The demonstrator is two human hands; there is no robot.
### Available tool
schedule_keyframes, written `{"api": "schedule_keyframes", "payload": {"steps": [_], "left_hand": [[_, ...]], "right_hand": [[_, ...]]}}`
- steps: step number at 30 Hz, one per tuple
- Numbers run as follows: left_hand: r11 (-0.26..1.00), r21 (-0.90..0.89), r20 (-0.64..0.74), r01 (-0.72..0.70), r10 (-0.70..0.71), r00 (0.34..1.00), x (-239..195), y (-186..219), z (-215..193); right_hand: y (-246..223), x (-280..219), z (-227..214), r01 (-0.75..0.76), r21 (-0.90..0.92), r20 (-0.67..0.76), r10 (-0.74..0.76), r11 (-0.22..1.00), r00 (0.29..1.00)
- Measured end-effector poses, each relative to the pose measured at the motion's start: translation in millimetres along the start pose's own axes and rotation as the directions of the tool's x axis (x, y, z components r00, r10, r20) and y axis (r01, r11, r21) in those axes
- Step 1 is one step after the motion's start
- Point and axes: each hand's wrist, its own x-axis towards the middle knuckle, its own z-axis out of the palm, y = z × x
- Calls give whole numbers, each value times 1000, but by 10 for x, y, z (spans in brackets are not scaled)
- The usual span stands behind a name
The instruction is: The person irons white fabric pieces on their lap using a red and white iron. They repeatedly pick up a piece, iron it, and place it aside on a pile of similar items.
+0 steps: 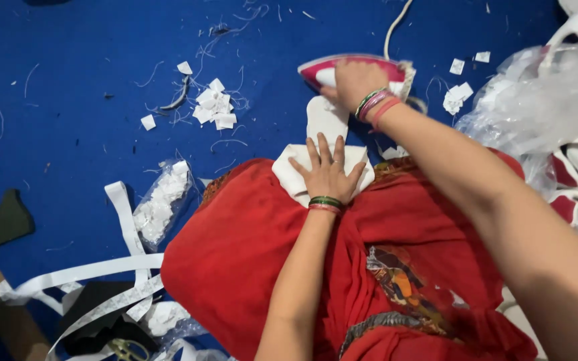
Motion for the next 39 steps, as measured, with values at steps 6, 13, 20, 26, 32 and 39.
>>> {"api": "schedule_keyframes", "payload": {"steps": [6,13,20,26,32,39], "left_hand": [[999,-22,-26,-41,40,999,-80,-38,4],[997,-41,-91,-64,60,994,-76,-31,-28],[998,-31,-81,-54,51,995,-61,-46,-43],[997,-43,-93,-64,60,994,-47,-61,-49],[997,-52,-114,-53,47,992,-63,-65,-22],[997,-40,-113,-62,57,992,-26,-83,12]], "right_hand": [[-147,-257,1,64,-19,44,-63,998,997],[-208,-27,-8,-8,20,115,5,1000,993],[-29,-157,-65,216,-62,299,-188,974,935],[-137,84,-15,77,-62,170,-65,995,983],[-163,60,-140,124,-88,-49,-128,988,991],[-248,40,92,152,-96,112,-141,984,984]]}}
